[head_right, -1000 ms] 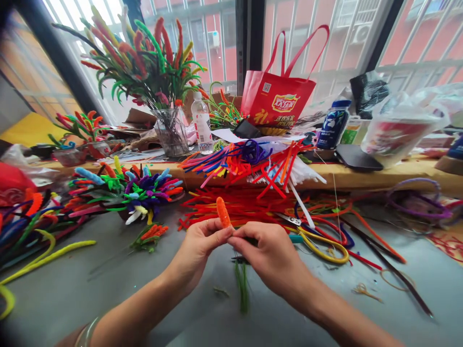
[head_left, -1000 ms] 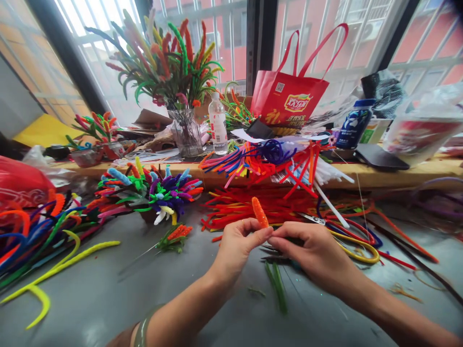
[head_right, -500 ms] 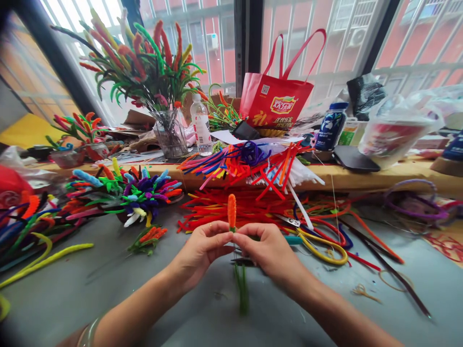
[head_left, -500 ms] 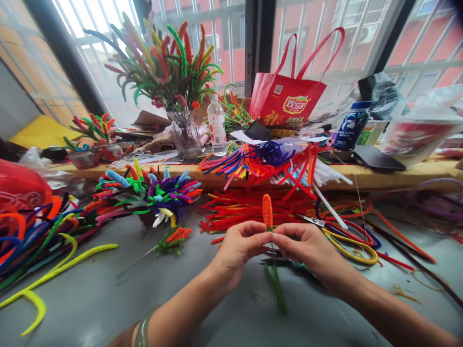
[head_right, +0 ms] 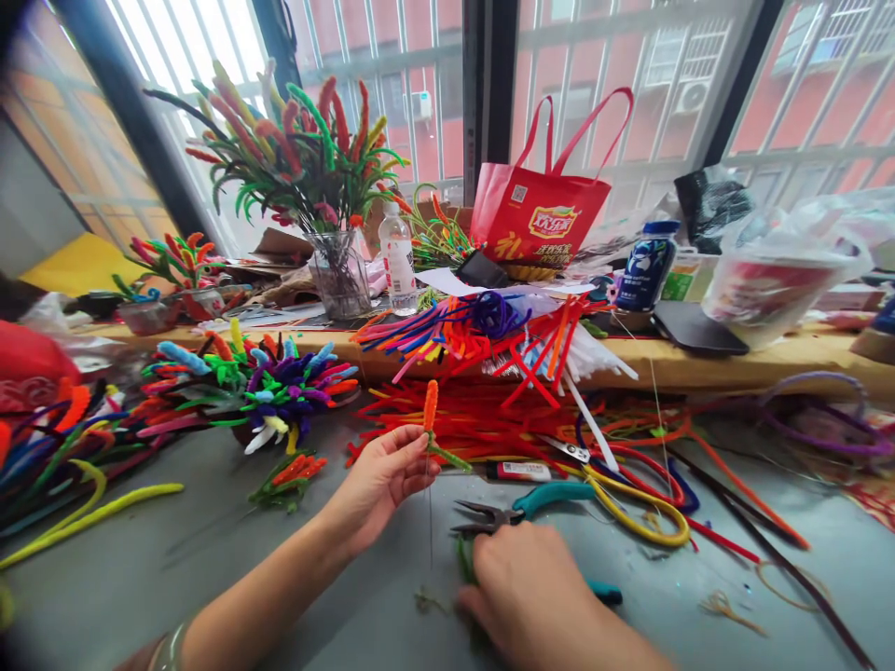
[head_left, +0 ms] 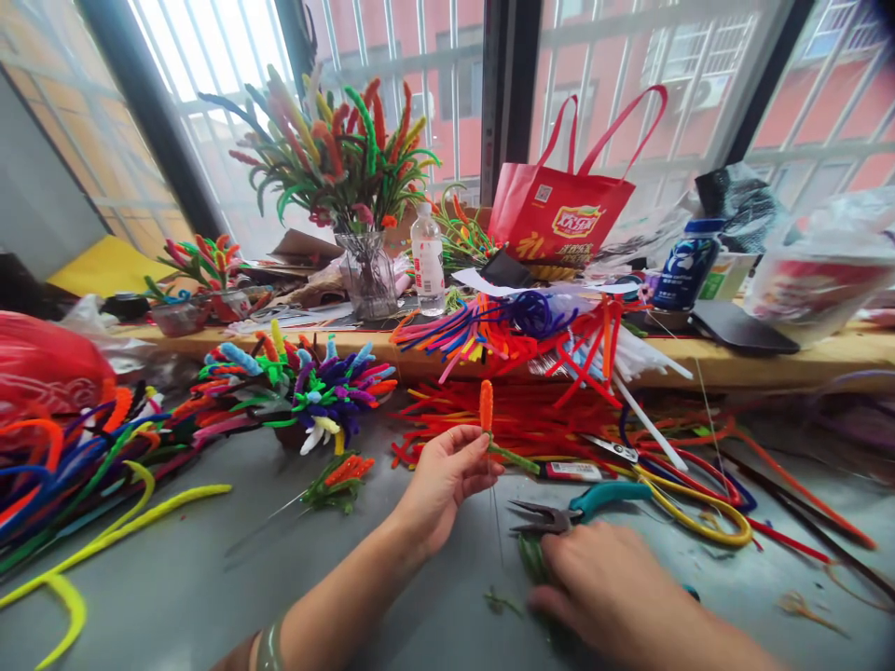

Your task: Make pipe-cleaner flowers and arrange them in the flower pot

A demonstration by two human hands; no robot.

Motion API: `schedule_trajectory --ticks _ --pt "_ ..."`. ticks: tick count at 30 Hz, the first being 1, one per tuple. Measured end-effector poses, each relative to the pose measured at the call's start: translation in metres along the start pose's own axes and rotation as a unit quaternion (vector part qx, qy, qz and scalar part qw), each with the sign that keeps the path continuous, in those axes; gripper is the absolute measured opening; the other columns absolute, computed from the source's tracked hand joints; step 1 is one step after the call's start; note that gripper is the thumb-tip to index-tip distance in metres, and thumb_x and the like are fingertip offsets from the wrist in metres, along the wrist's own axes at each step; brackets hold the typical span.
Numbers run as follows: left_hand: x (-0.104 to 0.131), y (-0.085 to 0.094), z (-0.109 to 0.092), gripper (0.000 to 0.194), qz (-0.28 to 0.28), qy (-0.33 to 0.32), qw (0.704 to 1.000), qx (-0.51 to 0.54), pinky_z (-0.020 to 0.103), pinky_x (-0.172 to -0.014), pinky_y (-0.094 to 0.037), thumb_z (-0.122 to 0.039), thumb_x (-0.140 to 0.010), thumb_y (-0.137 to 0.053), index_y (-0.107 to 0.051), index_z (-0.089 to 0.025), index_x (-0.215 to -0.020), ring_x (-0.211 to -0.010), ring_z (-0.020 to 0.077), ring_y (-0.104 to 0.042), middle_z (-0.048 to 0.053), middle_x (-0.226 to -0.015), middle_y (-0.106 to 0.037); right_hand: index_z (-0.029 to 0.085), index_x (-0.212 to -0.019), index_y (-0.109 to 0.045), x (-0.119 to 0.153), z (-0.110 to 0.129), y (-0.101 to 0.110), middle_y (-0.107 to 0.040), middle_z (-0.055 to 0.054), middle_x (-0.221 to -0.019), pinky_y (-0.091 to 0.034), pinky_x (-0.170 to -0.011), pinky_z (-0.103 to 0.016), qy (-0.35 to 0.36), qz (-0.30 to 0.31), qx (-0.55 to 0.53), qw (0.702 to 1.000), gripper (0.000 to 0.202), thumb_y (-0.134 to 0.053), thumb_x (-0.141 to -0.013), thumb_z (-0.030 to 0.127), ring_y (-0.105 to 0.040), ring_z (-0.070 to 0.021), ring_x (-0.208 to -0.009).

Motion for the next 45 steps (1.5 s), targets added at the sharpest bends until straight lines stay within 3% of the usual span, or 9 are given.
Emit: schedule_trajectory --ticks 3,7,13,22,25,28,30,37,45 --pt "0.002 -0.003 0.001 0.017 0.009 0.003 1.000 -0.005 0.018 -0.054 -0.047 -0.016 -0.072 -0.069 -0.055 -0.013 -0.081 -0.057 0.0091 -0.061 -0.002 -0.066 -0.057 0.014 -0.079 -0.070 0.003 0.006 -0.005 -0.073 -0.015 -0.080 -0.037 -0.052 -0.030 -0.002 0.035 -0.002 0.999 0.018 -0.054 -0.071 0.015 -0.068 -0.0332 -0.073" --pt "0.004 -0.006 -0.001 0.022 0.015 -0.008 1.000 -0.023 0.019 -0.052 -0.047 -0.017 -0.068 -0.072 -0.055 -0.014 -0.081 -0.059 0.0108 -0.062 -0.002 -0.069 -0.057 0.016 -0.065 -0.065 -0.002 -0.007 0.004 -0.069 -0.005 -0.065 -0.032 -0.049 -0.023 0.019 0.023 -0.156 0.987 0.019 -0.048 -0.061 0.008 -0.061 -0.0186 -0.060" --pt "0.004 -0.004 -0.005 0.025 0.009 -0.010 1.000 0.000 0.019 -0.053 -0.048 -0.013 -0.067 -0.072 -0.057 -0.014 -0.087 -0.062 0.0098 -0.061 -0.001 -0.074 -0.059 0.017 -0.075 -0.056 -0.009 -0.033 0.007 -0.054 0.004 -0.058 -0.032 -0.045 -0.019 0.026 0.101 -0.472 0.875 0.010 -0.056 -0.066 0.015 -0.047 -0.0090 -0.050" --pt "0.005 -0.006 -0.001 0.019 0.048 0.015 0.998 0.027 0.021 -0.056 -0.050 -0.010 -0.070 -0.067 -0.059 -0.013 -0.086 -0.063 0.0108 -0.061 0.001 -0.077 -0.062 0.018 -0.073 -0.051 -0.003 -0.033 0.018 -0.067 -0.001 -0.070 -0.035 -0.046 -0.019 0.035 0.137 -0.581 0.802 0.006 -0.055 -0.070 0.017 -0.053 -0.0086 -0.051" --pt "0.005 -0.009 0.000 0.018 0.063 0.024 0.997 0.042 0.020 -0.057 -0.050 -0.011 -0.069 -0.068 -0.060 -0.012 -0.085 -0.063 0.0098 -0.061 0.002 -0.078 -0.063 0.016 -0.070 -0.054 -0.009 -0.047 0.032 -0.063 0.000 -0.065 -0.031 -0.044 -0.018 0.031 0.062 -0.623 0.779 0.019 -0.064 -0.074 0.031 -0.047 -0.0059 -0.048" --pt "0.007 -0.015 0.004 0.019 0.094 0.040 0.993 0.053 0.019 -0.055 -0.049 -0.012 -0.068 -0.071 -0.061 -0.012 -0.084 -0.060 0.0088 -0.059 0.001 -0.075 -0.061 0.016 -0.067 -0.054 -0.014 -0.068 0.043 -0.051 0.006 -0.054 -0.028 -0.043 -0.018 -0.020 -0.072 -0.687 0.723 0.029 -0.071 -0.069 0.039 -0.040 -0.0045 -0.045" --pt "0.010 -0.021 0.008 0.018 0.112 0.047 0.991 0.052 0.019 -0.055 -0.048 -0.014 -0.068 -0.072 -0.061 -0.012 -0.083 -0.062 0.0089 -0.059 0.001 -0.075 -0.061 0.017 -0.068 -0.053 -0.015 -0.070 0.042 -0.052 0.005 -0.054 -0.032 -0.046 -0.019 -0.049 -0.107 -0.713 0.691 0.032 -0.074 -0.065 0.041 -0.044 -0.0064 -0.047" --pt "0.022 -0.033 0.013 0.015 0.135 0.044 0.990 0.008 0.019 -0.058 -0.047 -0.017 -0.071 -0.070 -0.064 -0.012 -0.084 -0.070 0.0104 -0.058 0.003 -0.080 -0.060 0.016 -0.065 -0.055 -0.017 -0.039 0.037 -0.052 0.005 -0.056 -0.032 -0.048 -0.021 -0.005 -0.082 -0.694 0.715 0.030 -0.073 -0.065 0.040 -0.044 -0.0075 -0.050" --pt "0.022 -0.032 0.016 0.018 0.131 0.065 0.989 0.032 0.019 -0.052 -0.045 -0.020 -0.064 -0.076 -0.066 -0.015 -0.079 -0.062 0.0105 -0.057 0.002 -0.075 -0.061 0.016 -0.064 -0.053 -0.016 -0.045 0.039 -0.045 0.007 -0.053 -0.025 -0.045 -0.020 -0.029 -0.104 -0.708 0.698 0.033 -0.073 -0.063 0.044 -0.035 -0.0064 -0.047"
Point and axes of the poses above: each hand's wrist, its own x-axis away from the middle knuckle, its own y-axis out of the back of the hand, z = x × y, the point moved 8 cm from there along -x, towards the middle knuckle
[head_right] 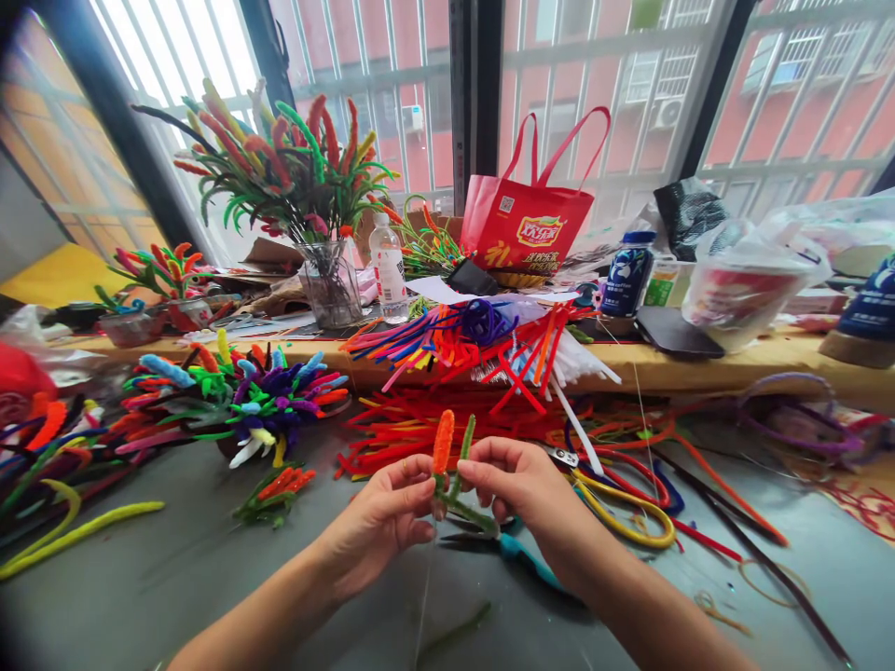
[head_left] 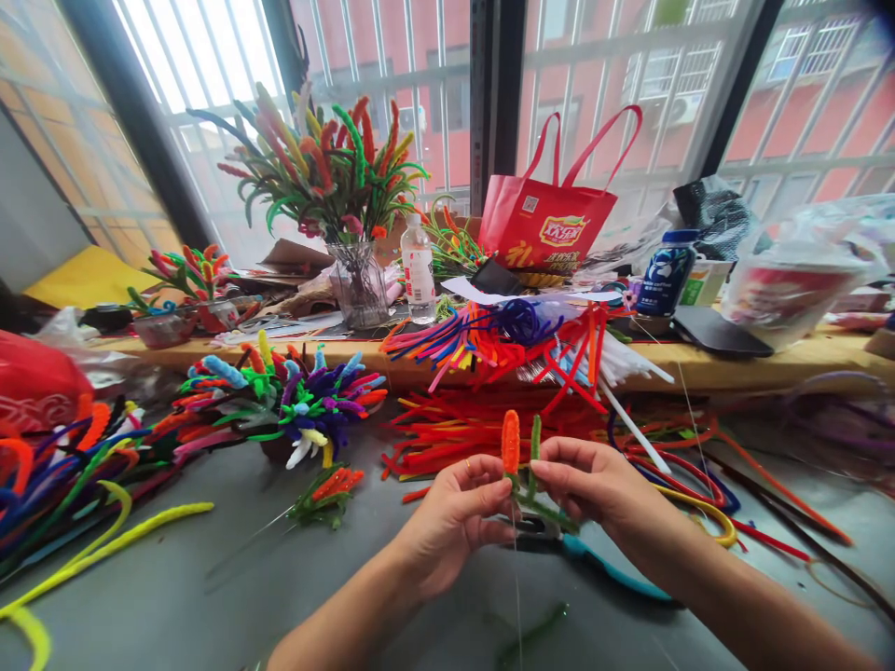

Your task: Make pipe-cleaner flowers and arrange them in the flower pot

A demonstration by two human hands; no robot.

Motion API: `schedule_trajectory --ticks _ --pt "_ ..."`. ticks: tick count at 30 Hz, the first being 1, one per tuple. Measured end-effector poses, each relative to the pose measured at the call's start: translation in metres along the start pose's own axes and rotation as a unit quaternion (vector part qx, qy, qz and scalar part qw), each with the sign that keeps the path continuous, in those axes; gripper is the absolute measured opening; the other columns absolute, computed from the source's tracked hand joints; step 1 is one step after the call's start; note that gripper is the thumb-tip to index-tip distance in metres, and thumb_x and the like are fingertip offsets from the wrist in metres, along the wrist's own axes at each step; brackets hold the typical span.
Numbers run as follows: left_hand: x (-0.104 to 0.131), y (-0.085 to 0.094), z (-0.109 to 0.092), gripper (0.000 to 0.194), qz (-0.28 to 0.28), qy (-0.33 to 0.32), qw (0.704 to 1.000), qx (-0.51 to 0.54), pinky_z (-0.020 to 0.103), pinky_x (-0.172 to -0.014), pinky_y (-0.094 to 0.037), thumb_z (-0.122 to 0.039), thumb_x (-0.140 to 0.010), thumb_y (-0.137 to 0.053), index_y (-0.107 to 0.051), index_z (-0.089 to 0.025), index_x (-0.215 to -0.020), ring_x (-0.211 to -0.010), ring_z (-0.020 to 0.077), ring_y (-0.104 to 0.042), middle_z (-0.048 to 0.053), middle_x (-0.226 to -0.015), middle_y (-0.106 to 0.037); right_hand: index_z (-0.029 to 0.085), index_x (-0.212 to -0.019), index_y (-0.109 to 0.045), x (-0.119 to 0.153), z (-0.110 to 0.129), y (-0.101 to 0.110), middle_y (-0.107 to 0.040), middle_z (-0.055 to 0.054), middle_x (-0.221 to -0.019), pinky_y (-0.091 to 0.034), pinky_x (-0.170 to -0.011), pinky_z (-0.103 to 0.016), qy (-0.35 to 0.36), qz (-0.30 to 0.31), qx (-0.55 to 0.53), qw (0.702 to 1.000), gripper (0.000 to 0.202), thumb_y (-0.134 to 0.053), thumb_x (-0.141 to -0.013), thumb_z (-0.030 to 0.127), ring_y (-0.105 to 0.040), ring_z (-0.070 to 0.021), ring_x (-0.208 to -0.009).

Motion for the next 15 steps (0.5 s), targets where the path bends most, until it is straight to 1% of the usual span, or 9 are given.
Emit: schedule_trajectory --ticks 3,7,10,15 --pt "0.0015 -0.0030 0.0000 0.018 0.011 0.005 1.000 -0.007 0.019 -0.053 -0.046 -0.020 -0.065 -0.075 -0.065 -0.014 -0.079 -0.062 0.0100 -0.057 0.002 -0.073 -0.061 0.016 -0.063 -0.055 0.0001 0.0007 0.0003 -0.045 0.006 -0.052 -0.023 -0.045 -0.020 0.001 -0.003 0.011 1.000 0.035 -0.074 -0.061 0.044 -0.034 -0.0062 -0.047" --pt "0.0019 -0.0026 0.0000 0.018 0.000 0.002 1.000 -0.021 0.018 -0.052 -0.045 -0.020 -0.064 -0.075 -0.065 -0.013 -0.078 -0.061 0.0088 -0.055 0.001 -0.070 -0.059 0.015 -0.063 -0.057 0.0009 -0.0020 -0.0048 -0.049 0.005 -0.055 -0.023 -0.045 -0.021 -0.004 0.023 0.019 1.000 0.033 -0.074 -0.062 0.043 -0.035 -0.0062 -0.047" --pt "0.0003 -0.0010 -0.0005 0.019 -0.003 -0.009 1.000 -0.025 0.017 -0.051 -0.044 -0.022 -0.063 -0.076 -0.064 -0.015 -0.076 -0.063 0.0094 -0.055 0.000 -0.072 -0.059 0.015 -0.064 -0.058 0.0012 -0.0058 -0.0072 -0.050 0.005 -0.055 -0.024 -0.046 -0.021 -0.013 0.036 0.029 0.999 0.031 -0.073 -0.063 0.043 -0.036 -0.0063 -0.047" --pt "-0.0011 0.0014 -0.0009 0.019 0.000 -0.014 0.999 -0.034 0.018 -0.054 -0.046 -0.020 -0.063 -0.076 -0.063 -0.015 -0.076 -0.066 0.0102 -0.056 0.000 -0.073 -0.059 0.016 -0.066 -0.058 0.0000 -0.0091 -0.0064 -0.049 0.005 -0.057 -0.024 -0.047 -0.021 0.003 0.020 0.007 1.000 0.029 -0.073 -0.065 0.041 -0.036 -0.0071 -0.049"
Point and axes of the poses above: each hand's wrist, its own x-axis away from the middle knuckle, its own y-axis out of the back of the hand, z = x × y, the point moved 8 cm from there along -x, towards the middle knuckle
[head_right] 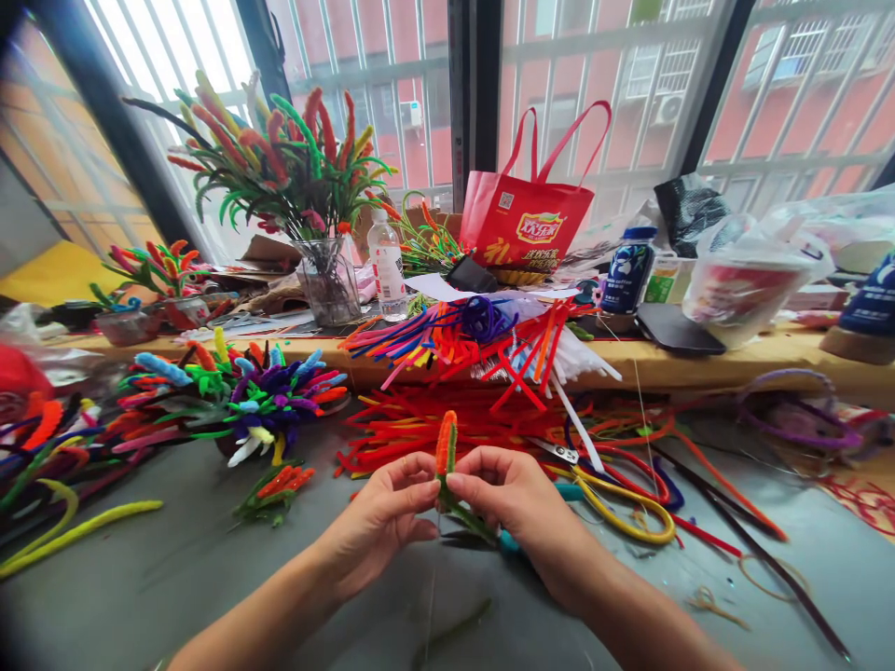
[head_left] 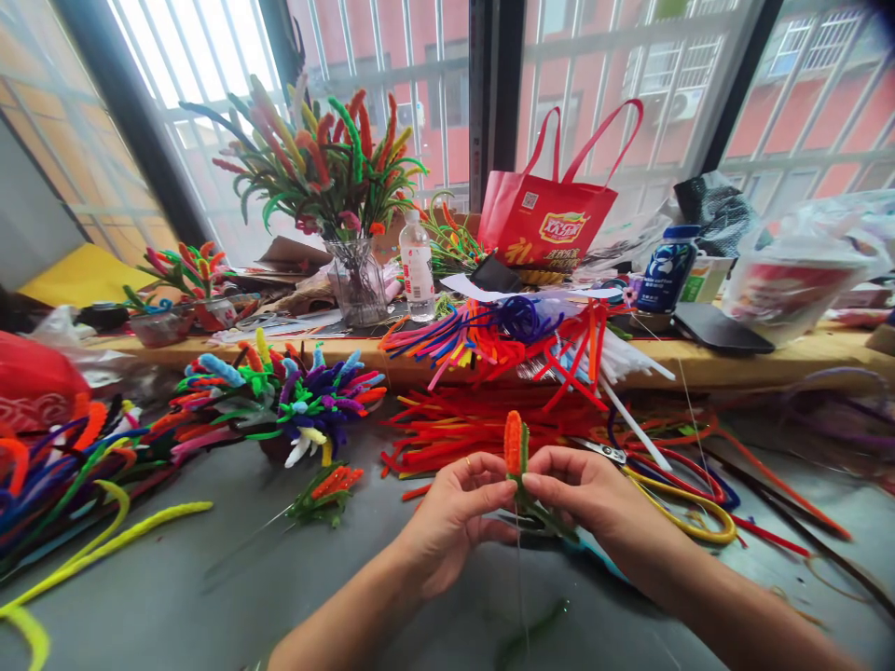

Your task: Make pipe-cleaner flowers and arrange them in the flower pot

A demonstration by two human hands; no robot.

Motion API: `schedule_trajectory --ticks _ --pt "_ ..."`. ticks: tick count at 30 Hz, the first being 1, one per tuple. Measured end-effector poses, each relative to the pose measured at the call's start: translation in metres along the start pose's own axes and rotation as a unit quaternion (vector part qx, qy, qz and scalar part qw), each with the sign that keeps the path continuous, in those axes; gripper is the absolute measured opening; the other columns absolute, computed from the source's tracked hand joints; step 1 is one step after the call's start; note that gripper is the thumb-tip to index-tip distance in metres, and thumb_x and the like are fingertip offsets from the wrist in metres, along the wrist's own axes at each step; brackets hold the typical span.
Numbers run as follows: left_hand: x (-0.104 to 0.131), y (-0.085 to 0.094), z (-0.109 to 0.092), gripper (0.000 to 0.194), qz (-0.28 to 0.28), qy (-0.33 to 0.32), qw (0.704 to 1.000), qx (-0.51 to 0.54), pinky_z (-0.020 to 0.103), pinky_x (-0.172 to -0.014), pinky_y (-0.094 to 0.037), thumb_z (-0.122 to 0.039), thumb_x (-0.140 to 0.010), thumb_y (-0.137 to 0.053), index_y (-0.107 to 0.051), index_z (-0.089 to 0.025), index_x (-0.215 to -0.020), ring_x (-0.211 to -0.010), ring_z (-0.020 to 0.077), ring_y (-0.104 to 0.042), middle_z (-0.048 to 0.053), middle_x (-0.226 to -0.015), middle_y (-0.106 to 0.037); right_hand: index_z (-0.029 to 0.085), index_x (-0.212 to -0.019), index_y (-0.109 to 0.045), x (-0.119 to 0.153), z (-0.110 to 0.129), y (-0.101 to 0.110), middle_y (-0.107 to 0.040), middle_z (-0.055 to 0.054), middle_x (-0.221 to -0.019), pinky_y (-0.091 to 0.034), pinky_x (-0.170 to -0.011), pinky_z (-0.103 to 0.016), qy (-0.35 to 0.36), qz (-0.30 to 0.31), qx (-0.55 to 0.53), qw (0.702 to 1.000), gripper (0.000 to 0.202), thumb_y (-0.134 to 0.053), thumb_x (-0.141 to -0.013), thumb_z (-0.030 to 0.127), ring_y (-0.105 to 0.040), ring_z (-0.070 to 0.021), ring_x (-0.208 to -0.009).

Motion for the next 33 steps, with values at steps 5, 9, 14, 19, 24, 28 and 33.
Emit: schedule_trajectory --ticks 5,9,14,19,24,28,33 --pt "0.000 0.002 0.000 0.018 -0.013 -0.003 1.000 -0.012 0.017 -0.053 -0.045 -0.017 -0.062 -0.076 -0.064 -0.014 -0.075 -0.065 0.0100 -0.057 0.000 -0.072 -0.060 0.016 -0.067 -0.057 0.001 -0.005 -0.003 -0.051 0.005 -0.057 -0.025 -0.047 -0.021 -0.017 -0.009 -0.033 0.999 0.032 -0.075 -0.061 0.041 -0.037 -0.0071 -0.049" --pt "-0.001 0.002 0.002 0.023 -0.003 0.003 1.000 -0.029 0.019 -0.061 -0.046 -0.017 -0.063 -0.076 -0.067 -0.014 -0.084 -0.067 0.0104 -0.059 0.003 -0.077 -0.064 0.017 -0.064 -0.055 0.004 -0.005 -0.005 -0.054 0.004 -0.061 -0.035 -0.055 -0.021 -0.015 -0.016 -0.060 0.998 0.030 -0.074 -0.063 0.039 -0.046 -0.0090 -0.057" --pt "-0.001 0.001 -0.001 0.019 0.005 -0.011 0.998 -0.061 0.020 -0.064 -0.045 -0.016 -0.066 -0.072 -0.069 -0.012 -0.084 -0.068 0.0112 -0.059 0.006 -0.081 -0.066 0.016 -0.064 -0.055 0.003 -0.016 -0.010 -0.056 0.002 -0.058 -0.036 -0.052 -0.020 -0.070 0.012 -0.053 0.996 0.031 -0.073 -0.066 0.042 -0.050 -0.0088 -0.054" --pt "-0.001 0.000 -0.006 0.013 0.001 -0.036 0.998 -0.044 0.024 -0.067 -0.047 -0.014 -0.066 -0.070 -0.070 -0.013 -0.079 -0.067 0.0126 -0.059 0.004 -0.076 -0.065 0.015 -0.072 -0.060 0.003 -0.015 -0.012 -0.059 0.001 -0.068 -0.042 -0.061 -0.021 -0.057 0.032 -0.112 0.992 0.024 -0.071 -0.070 0.036 -0.055 -0.0089 -0.062" --pt "-0.004 0.003 -0.006 0.016 -0.009 -0.039 0.998 -0.040 0.023 -0.068 -0.047 -0.012 -0.065 -0.070 -0.069 -0.012 -0.081 -0.066 0.0111 -0.058 0.003 -0.076 -0.064 0.015 -0.078 -0.062 0.005 -0.008 -0.009 -0.062 0.001 -0.068 -0.041 -0.062 -0.021 -0.031 -0.001 -0.047 0.998 0.016 -0.071 -0.068 0.024 -0.055 -0.0102 -0.064" --pt "-0.005 0.009 -0.005 0.016 -0.034 -0.033 0.998 -0.043 0.018 -0.062 -0.044 -0.011 -0.064 -0.071 -0.069 -0.013 -0.080 -0.063 0.0067 -0.054 0.001 -0.076 -0.063 0.016 -0.078 -0.063 0.006 -0.002 -0.002 -0.064 0.001 -0.072 -0.040 -0.060 -0.022 0.003 -0.058 0.010 0.998 0.019 -0.072 -0.064 0.023 -0.054 -0.0111 -0.064" --pt "-0.005 0.010 -0.002 0.016 -0.039 -0.035 0.998 -0.038 0.018 -0.062 -0.044 -0.011 -0.061 -0.074 -0.070 -0.016 -0.076 -0.064 0.0074 -0.055 0.000 -0.075 -0.064 0.015 -0.077 -0.064 0.007 -0.003 0.001 -0.064 0.002 -0.069 -0.039 -0.057 -0.023 0.001 -0.074 0.030 0.997 0.020 -0.072 -0.062 0.024 -0.053 -0.0111 -0.062"
Point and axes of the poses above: each hand's wrist, its own x-axis away from the middle knuckle, its own y-axis out of the back of the hand, z = x × y, the point moved 8 cm from there along -x, towards the middle knuckle
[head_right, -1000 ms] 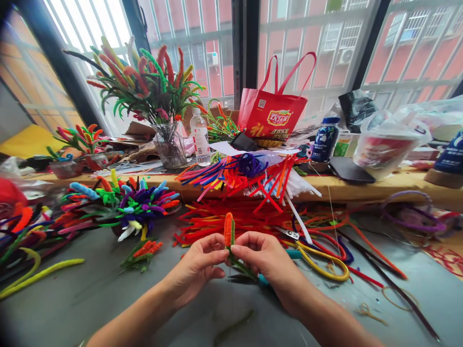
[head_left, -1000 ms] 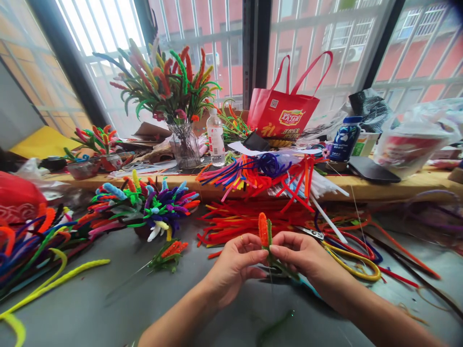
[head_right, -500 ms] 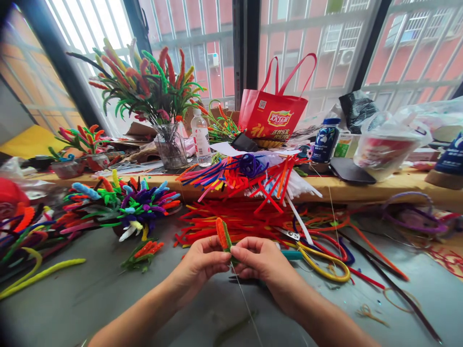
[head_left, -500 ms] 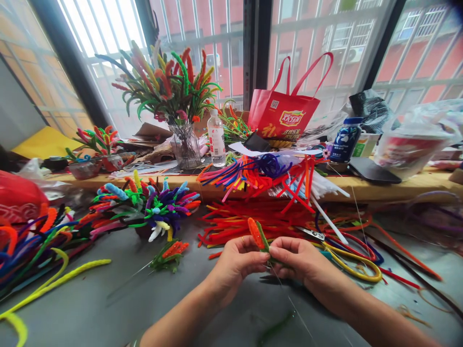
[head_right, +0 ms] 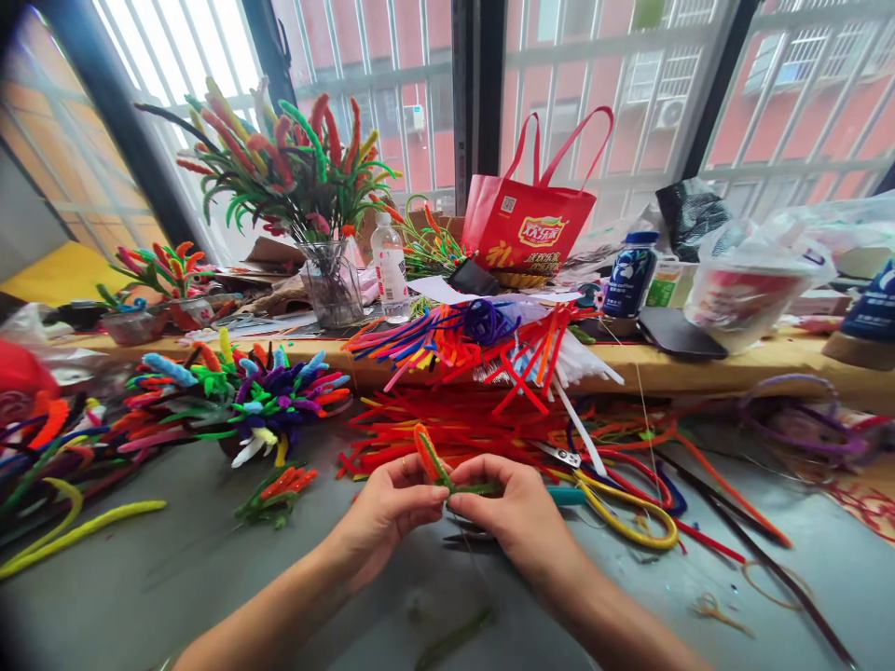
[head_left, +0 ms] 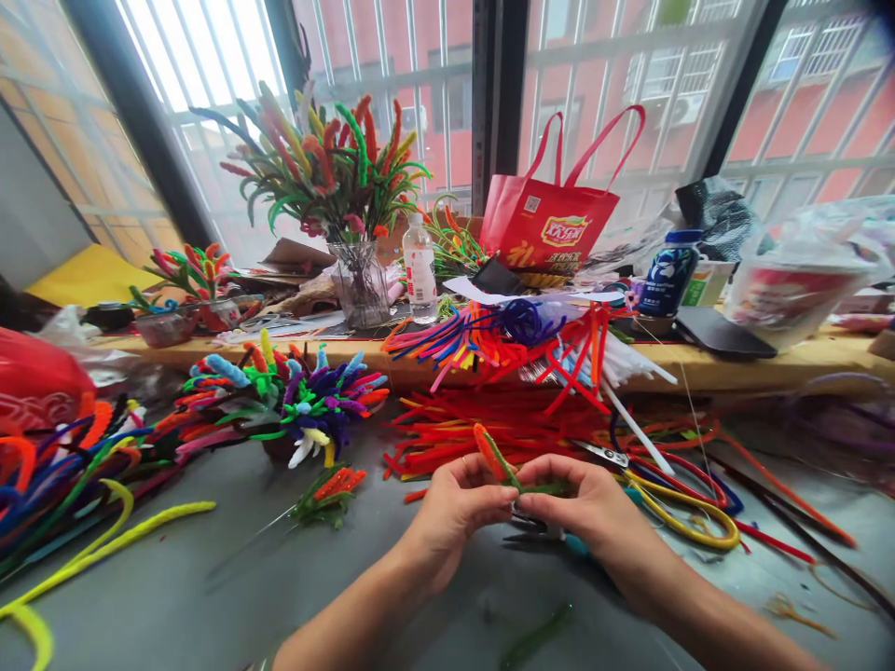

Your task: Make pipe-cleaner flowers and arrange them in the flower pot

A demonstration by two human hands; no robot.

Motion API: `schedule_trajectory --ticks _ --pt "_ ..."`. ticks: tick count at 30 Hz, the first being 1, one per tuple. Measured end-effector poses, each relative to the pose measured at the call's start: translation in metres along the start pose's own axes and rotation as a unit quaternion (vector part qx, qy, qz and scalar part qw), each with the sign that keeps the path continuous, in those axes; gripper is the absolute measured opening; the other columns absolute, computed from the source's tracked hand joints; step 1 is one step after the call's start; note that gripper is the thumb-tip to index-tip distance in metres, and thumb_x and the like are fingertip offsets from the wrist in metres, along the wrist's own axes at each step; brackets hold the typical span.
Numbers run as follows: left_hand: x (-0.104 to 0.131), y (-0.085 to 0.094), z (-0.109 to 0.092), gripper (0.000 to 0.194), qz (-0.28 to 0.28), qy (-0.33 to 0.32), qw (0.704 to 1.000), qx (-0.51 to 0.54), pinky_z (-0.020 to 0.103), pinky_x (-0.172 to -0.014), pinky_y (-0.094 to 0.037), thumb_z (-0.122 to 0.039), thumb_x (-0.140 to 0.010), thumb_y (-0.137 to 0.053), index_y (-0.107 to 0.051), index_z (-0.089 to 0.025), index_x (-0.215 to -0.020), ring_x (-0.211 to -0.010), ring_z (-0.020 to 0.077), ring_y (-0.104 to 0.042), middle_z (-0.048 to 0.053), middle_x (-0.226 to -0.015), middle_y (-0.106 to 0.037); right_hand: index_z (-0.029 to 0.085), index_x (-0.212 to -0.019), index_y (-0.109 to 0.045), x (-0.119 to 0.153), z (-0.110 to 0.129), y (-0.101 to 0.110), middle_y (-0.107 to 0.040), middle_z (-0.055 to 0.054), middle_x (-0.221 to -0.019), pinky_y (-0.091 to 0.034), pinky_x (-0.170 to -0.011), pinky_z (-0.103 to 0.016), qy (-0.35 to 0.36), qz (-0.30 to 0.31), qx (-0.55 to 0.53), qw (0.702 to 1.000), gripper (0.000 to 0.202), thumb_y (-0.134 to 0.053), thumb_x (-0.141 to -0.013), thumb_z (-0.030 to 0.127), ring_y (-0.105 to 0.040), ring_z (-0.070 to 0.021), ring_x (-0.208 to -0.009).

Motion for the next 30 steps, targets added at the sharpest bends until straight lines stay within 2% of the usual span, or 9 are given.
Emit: schedule_trajectory --ticks 6,13,19,24,27,30 --pt "0.001 -0.001 0.002 0.016 0.007 0.018 1.000 0.024 0.018 -0.062 -0.043 -0.020 -0.068 -0.072 -0.070 -0.012 -0.081 -0.063 0.0083 -0.058 0.003 -0.075 -0.066 0.015 -0.076 -0.063 -0.004 0.001 0.004 -0.065 0.002 -0.069 -0.040 -0.059 -0.022 0.003 -0.001 0.008 1.000 0.019 -0.073 -0.062 0.022 -0.055 -0.0099 -0.062" --pt "-0.003 0.000 0.002 0.020 0.014 0.008 1.000 0.001 0.019 -0.065 -0.043 -0.021 -0.063 -0.077 -0.071 -0.015 -0.081 -0.064 0.0079 -0.058 0.002 -0.077 -0.066 0.015 -0.080 -0.061 -0.005 -0.002 0.001 -0.069 0.000 -0.067 -0.043 -0.061 -0.024 -0.015 0.009 -0.026 1.000 0.026 -0.075 -0.059 0.020 -0.061 -0.0126 -0.063" --pt "-0.002 -0.002 0.003 0.017 0.025 0.009 1.000 -0.016 0.019 -0.060 -0.040 -0.025 -0.064 -0.076 -0.070 -0.014 -0.076 -0.060 0.0074 -0.052 0.001 -0.069 -0.062 0.015 -0.079 -0.063 -0.004 -0.005 -0.001 -0.068 0.000 -0.067 -0.043 -0.060 -0.024 -0.026 0.013 -0.055 0.998 0.026 -0.076 -0.057 0.020 -0.060 -0.0122 -0.061" --pt "-0.003 0.011 0.000 0.018 -0.041 -0.023 0.999 0.007 0.017 -0.054 -0.036 -0.027 -0.061 -0.078 -0.067 -0.016 -0.071 -0.059 0.0063 -0.047 -0.003 -0.068 -0.056 0.015 -0.078 -0.066 -0.004 -0.007 -0.003 -0.066 0.000 -0.066 -0.041 -0.059 -0.023 -0.033 0.037 -0.074 0.996 0.021 -0.073 -0.064 0.028 -0.059 -0.0120 -0.062" --pt "-0.005 0.014 0.001 0.020 -0.066 -0.027 0.997 0.022 0.017 -0.053 -0.035 -0.027 -0.058 -0.080 -0.067 -0.016 -0.071 -0.057 0.0060 -0.046 -0.003 -0.066 -0.055 0.013 -0.077 -0.068 -0.004 -0.005 -0.008 -0.067 -0.002 -0.069 -0.041 -0.062 -0.023 -0.027 0.065 -0.031 0.997 0.019 -0.070 -0.067 0.029 -0.059 -0.0123 -0.065" --pt "-0.005 0.013 0.002 0.020 -0.068 -0.032 0.997 0.035 0.017 -0.056 -0.037 -0.026 -0.057 -0.080 -0.067 -0.016 -0.069 -0.057 0.0062 -0.046 -0.003 -0.065 -0.055 0.011 -0.075 -0.068 -0.003 -0.001 -0.009 -0.063 -0.001 -0.063 -0.040 -0.058 -0.022 -0.010 0.076 0.031 0.997 0.018 -0.067 -0.069 0.029 -0.054 -0.0107 -0.059"
Point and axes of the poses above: each hand's wrist, its own x-axis away from the middle knuckle, its own y-axis out of the back of the hand, z = x × y, the point moved 8 cm from there along -x, towards the middle knuckle
